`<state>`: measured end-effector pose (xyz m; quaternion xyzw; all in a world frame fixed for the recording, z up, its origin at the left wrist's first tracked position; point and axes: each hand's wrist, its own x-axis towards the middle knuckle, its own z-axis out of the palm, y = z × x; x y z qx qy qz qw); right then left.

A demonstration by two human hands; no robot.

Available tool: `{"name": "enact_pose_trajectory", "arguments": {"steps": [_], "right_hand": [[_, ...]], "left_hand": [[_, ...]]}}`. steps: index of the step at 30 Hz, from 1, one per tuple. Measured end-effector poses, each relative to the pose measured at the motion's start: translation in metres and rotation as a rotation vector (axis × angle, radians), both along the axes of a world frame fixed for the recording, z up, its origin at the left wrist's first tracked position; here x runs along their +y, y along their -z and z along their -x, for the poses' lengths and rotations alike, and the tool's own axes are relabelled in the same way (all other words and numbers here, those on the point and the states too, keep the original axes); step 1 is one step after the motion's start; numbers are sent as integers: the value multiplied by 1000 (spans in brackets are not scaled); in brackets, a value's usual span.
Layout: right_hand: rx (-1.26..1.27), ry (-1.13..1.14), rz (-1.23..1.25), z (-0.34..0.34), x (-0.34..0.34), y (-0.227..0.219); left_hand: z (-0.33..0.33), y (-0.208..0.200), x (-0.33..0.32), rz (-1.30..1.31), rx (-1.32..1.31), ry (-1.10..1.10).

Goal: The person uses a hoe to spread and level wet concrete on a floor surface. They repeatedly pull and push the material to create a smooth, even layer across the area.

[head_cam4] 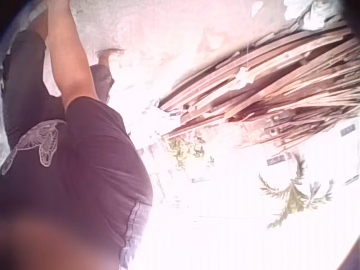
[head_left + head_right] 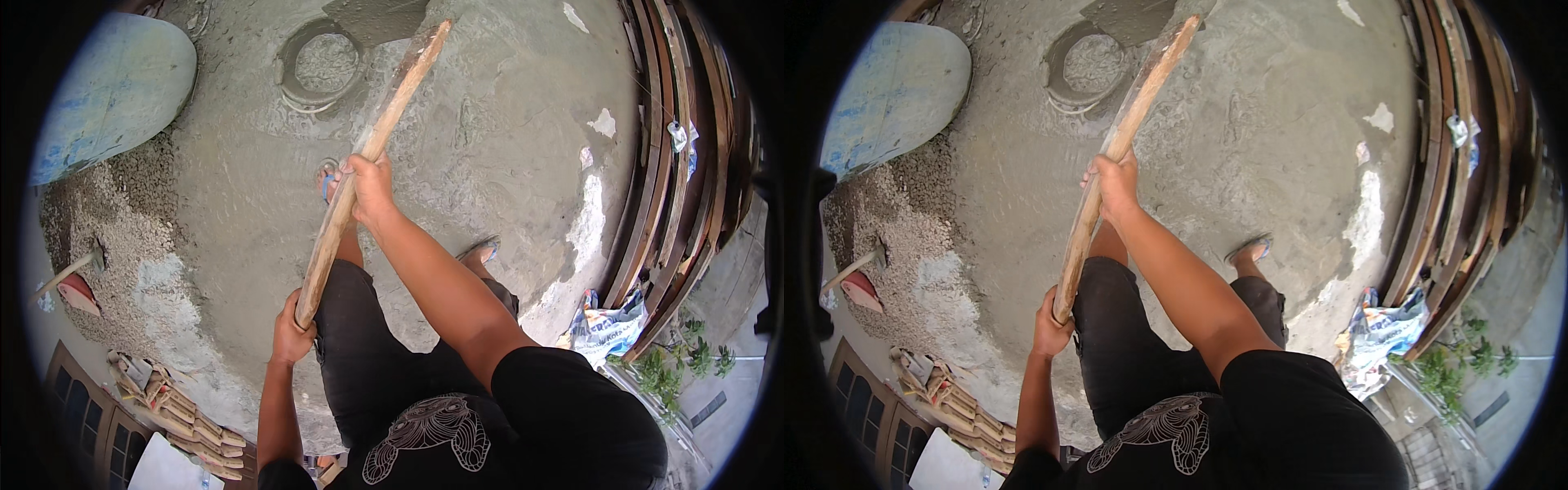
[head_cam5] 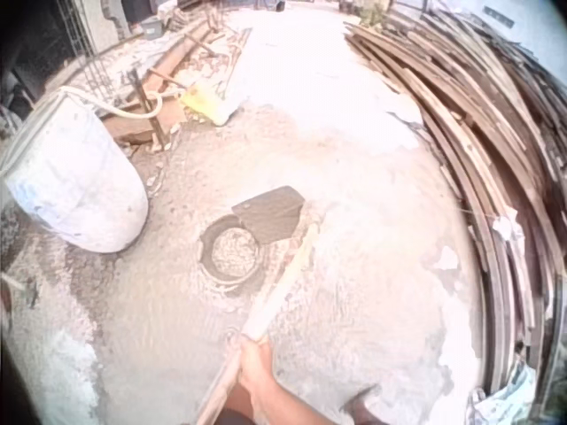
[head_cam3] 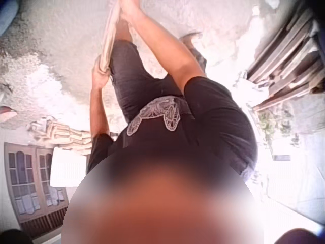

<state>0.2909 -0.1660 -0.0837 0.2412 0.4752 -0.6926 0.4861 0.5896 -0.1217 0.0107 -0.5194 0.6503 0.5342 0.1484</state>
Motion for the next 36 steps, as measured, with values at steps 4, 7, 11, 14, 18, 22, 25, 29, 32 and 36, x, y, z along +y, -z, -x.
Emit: {"name": "enact_pose_trajectory", "arguments": {"steps": [4,7,11,14,18,22,25,29,32,36], "right_hand": [[-111,126,-150,92,83,-20],[-152,201,-249,149,179,2],[-129,243,-508,200,343,55],[-127,322,-582,229,462,98],[-179,329,-729,253,576,145],[-357,475,-735,230,604,166],[-210,422,-627,202,584,169],[-326,378,-599,179,532,162],[-357,363,-567,180,489,158],[-472,329,-493,166,452,154]], "left_hand": [[103,-93,21,-172,241,107],[178,-95,39,-570,258,226],[267,-11,123,-1222,28,-186],[330,50,207,-1471,5,-10],[394,100,289,-1659,-160,-199],[400,102,282,-1514,-217,-105],[386,78,253,-1437,-214,-93],[379,34,221,-1390,-230,-109],[382,9,202,-1342,-220,-135],[382,-14,183,-1267,-274,-111]]}}
